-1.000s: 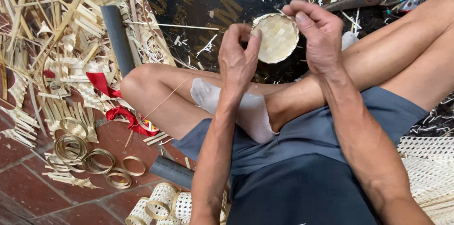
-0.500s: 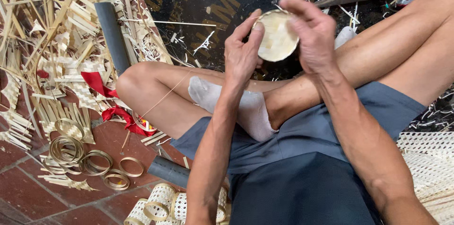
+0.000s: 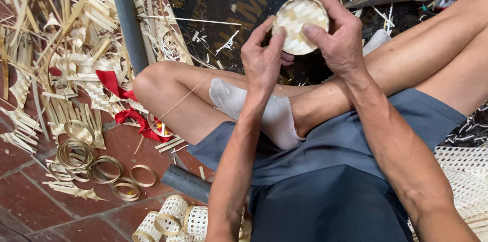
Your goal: The person sits on the floor weaving thin bamboo strips and trimming them with a knife. They fit a woven bamboo disc into a perforated bamboo cup-shaped basket body, press it into place, and wrap a strip around the rim, working among piles of bamboo strips and finished baskets.
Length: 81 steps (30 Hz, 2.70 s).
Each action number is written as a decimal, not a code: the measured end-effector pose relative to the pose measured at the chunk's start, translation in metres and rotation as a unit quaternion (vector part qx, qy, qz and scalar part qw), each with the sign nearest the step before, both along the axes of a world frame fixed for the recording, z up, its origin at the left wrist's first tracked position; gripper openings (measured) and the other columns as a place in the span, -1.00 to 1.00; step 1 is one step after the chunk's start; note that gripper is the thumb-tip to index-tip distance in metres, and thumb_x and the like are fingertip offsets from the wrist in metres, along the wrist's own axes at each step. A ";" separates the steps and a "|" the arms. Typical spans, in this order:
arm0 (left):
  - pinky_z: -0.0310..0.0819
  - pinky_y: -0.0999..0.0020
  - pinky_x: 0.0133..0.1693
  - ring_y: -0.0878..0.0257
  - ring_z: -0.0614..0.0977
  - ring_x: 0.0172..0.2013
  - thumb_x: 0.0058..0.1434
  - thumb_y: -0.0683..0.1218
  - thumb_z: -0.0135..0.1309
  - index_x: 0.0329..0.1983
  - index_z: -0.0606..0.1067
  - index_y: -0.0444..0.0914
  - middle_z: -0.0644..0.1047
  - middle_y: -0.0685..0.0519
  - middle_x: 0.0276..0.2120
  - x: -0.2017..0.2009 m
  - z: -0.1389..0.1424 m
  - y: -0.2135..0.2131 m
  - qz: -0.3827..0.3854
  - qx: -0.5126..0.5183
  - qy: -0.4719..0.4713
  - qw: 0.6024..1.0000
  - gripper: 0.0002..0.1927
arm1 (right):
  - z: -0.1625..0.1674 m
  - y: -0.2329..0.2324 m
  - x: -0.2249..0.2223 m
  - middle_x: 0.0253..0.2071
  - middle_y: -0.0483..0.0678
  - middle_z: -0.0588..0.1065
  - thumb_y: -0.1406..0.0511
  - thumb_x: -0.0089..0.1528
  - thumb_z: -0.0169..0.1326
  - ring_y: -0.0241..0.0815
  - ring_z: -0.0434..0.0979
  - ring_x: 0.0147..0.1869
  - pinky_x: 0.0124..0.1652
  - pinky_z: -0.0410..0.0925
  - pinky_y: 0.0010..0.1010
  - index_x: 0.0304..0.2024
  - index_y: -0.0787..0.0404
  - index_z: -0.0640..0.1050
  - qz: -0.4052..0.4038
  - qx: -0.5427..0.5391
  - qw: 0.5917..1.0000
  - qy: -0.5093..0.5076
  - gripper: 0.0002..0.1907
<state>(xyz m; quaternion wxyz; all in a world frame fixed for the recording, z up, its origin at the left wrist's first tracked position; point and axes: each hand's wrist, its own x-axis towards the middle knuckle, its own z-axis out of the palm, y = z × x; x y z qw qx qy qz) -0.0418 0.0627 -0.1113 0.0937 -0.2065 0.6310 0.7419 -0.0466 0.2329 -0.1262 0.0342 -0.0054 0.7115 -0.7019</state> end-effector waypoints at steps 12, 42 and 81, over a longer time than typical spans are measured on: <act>0.22 0.20 0.41 0.09 0.43 0.30 0.34 -0.08 0.21 0.23 0.42 -0.41 0.48 -0.06 0.19 0.082 0.040 -0.048 0.126 0.133 0.148 0.972 -0.52 | 0.087 -0.030 0.051 0.23 0.07 0.52 0.30 0.49 0.01 -0.20 0.54 0.28 0.31 0.40 -0.39 0.37 0.37 0.38 -0.039 -0.188 0.979 -0.061 -0.57; 0.35 0.09 0.35 0.05 0.45 0.34 0.12 0.41 0.27 0.53 0.16 -0.36 0.35 -0.15 0.40 0.244 -0.072 -0.088 0.068 0.517 -0.080 0.850 0.14 | 0.116 -0.066 0.088 0.30 0.11 0.43 0.27 0.14 0.30 -0.09 0.44 0.34 0.28 0.30 -0.31 0.37 0.39 0.30 0.220 -0.026 0.970 -0.099 -0.19; 0.51 0.47 -0.12 0.33 0.59 -0.20 0.39 -0.27 0.21 0.11 0.54 -0.55 0.57 0.00 -0.14 0.149 0.084 -0.076 0.112 0.111 0.039 0.987 -0.71 | 0.113 -0.019 0.080 0.21 0.15 0.51 0.33 0.45 0.02 -0.09 0.50 0.32 0.34 0.36 -0.34 0.16 0.43 0.55 0.120 -0.027 0.991 -0.045 -0.69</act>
